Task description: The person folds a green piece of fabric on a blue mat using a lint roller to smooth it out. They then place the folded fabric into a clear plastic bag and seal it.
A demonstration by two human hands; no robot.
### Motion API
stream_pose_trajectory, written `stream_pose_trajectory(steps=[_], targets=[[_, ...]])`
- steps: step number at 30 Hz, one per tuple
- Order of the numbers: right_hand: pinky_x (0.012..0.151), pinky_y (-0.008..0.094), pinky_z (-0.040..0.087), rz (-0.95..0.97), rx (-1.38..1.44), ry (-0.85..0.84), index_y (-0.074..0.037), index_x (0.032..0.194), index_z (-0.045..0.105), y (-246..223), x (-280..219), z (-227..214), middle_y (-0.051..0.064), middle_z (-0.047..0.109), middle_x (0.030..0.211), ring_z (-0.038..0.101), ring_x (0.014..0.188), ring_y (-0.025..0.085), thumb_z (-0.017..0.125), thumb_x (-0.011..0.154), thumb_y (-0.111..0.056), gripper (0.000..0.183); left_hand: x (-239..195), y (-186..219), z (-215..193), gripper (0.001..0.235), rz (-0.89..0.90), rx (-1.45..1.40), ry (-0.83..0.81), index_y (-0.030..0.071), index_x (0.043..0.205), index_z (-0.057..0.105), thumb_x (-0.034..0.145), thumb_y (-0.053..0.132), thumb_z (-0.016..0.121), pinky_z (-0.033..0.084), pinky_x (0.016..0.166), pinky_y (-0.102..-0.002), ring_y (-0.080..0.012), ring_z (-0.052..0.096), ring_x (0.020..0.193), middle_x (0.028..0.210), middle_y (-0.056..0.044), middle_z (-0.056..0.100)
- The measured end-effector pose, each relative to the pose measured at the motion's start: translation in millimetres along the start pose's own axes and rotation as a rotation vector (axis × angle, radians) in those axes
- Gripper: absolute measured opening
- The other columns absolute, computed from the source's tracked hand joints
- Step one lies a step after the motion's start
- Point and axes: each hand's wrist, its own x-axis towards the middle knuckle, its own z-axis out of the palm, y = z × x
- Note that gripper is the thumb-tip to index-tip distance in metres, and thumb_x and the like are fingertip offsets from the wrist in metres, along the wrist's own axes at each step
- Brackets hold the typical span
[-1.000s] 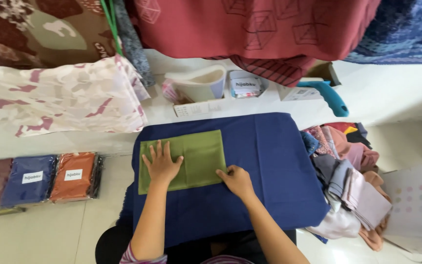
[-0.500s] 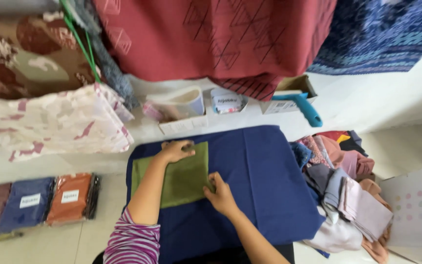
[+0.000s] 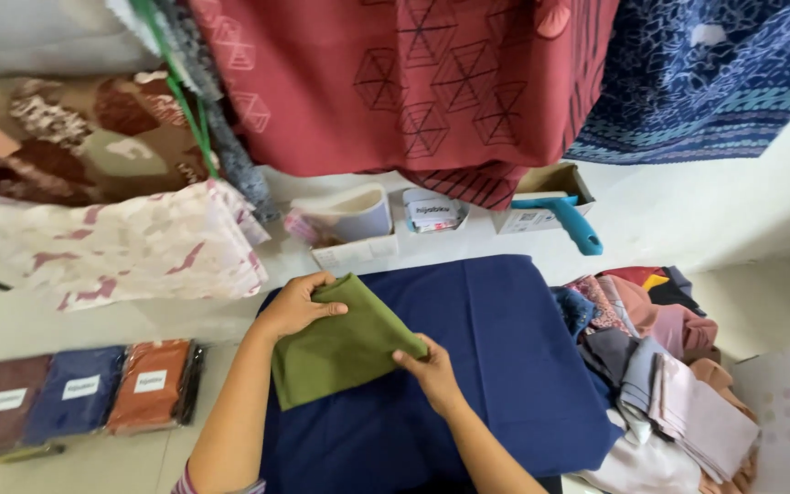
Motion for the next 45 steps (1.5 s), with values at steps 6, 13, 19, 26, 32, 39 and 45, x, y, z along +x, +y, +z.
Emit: stream_pose_trajectory(steps=[6, 13, 19, 26, 32, 39, 45], targets=[[0.086, 0.035, 0.052, -0.364, 0.096, 0.261, -0.009, 0.098, 0.073, -31.1, 5.5, 13.6, 0.004, 0.074, 0.092, 0.065, 0.088, 0.014, 0.076, 0.086, 0.002, 0.017, -67.0, 32.3, 3.7, 0.034, 0.144, 0.150, 0.405, 0.018, 0.086, 0.072, 0.076, 0.042, 0.093, 0.049, 0.062, -0.029, -0.0164, 0.063, 0.065, 0.066, 0.000, 0.065], [0.068, 0.034, 0.055, -0.749, -0.310, 0.290, -0.008, 0.101, 0.069, -151.7, -34.9, 0.6, 0.008, 0.070, 0.079, 0.065, 0.073, 0.014, 0.075, 0.095, -0.021, 0.015, -119.2, 83.5, 62.6, 0.027, 0.419, -0.040, 0.716, 0.012, 0.087, 0.067, 0.083, 0.031, 0.087, 0.054, 0.049, -0.030, -0.0179, 0.067, 0.051, 0.057, -0.008, 0.066], [0.065, 0.043, 0.054, -0.366, -0.783, 0.282, -0.015, 0.101, 0.068, -160.4, 0.1, -19.0, 0.009, 0.068, 0.078, 0.069, 0.070, 0.026, 0.073, 0.099, -0.038, 0.023, -79.7, 49.0, 111.9, 0.031, 0.132, -0.145, 0.758, 0.008, 0.102, 0.065, 0.098, 0.037, 0.073, 0.059, 0.056, -0.039, -0.0262, 0.075, 0.068, 0.077, -0.015, 0.073], [0.085, 0.054, 0.059, -0.081, -1.137, 0.309, -0.006, 0.115, 0.064, 11.6, 103.2, -91.4, 0.022, 0.075, 0.104, 0.073, 0.101, 0.043, 0.072, 0.097, -0.039, 0.039, -7.9, -74.4, 160.9, 0.042, -0.383, 0.223, 0.560, 0.012, 0.133, 0.057, 0.101, 0.038, 0.063, 0.061, 0.083, -0.054, -0.0376, 0.073, 0.101, 0.111, -0.013, 0.075], [0.091, 0.050, 0.058, -0.434, -1.456, 0.411, -0.007, 0.136, 0.056, 1.4, 90.7, -60.0, 0.020, 0.064, 0.120, 0.067, 0.111, 0.041, 0.069, 0.095, -0.024, 0.047, 3.6, -56.7, 185.1, 0.054, 0.104, 0.631, 0.805, 0.007, 0.133, 0.060, 0.082, 0.008, 0.078, 0.056, 0.090, -0.050, -0.0394, 0.066, 0.106, 0.116, -0.017, 0.065], [0.123, 0.053, 0.026, -0.326, -1.684, 0.035, -0.014, 0.161, 0.036, 37.7, 69.7, -39.0, 0.012, 0.036, 0.165, 0.033, 0.152, 0.030, 0.040, 0.104, -0.035, 0.061, 11.3, -72.2, 222.3, 0.060, -0.027, 0.829, 0.541, 0.009, 0.152, 0.048, 0.097, 0.032, 0.056, 0.032, 0.119, -0.053, -0.0395, 0.038, 0.146, 0.159, -0.012, 0.045], [0.126, 0.062, 0.005, 0.019, -1.664, 0.073, -0.017, 0.165, 0.018, 25.0, 69.5, -37.5, 0.002, 0.014, 0.173, 0.011, 0.159, 0.019, 0.035, 0.101, -0.061, 0.080, 8.0, -77.7, 218.1, 0.067, -0.226, 0.766, 0.443, 0.022, 0.158, 0.041, 0.097, 0.048, 0.052, 0.024, 0.124, -0.055, -0.0386, 0.029, 0.152, 0.166, -0.004, 0.033]])
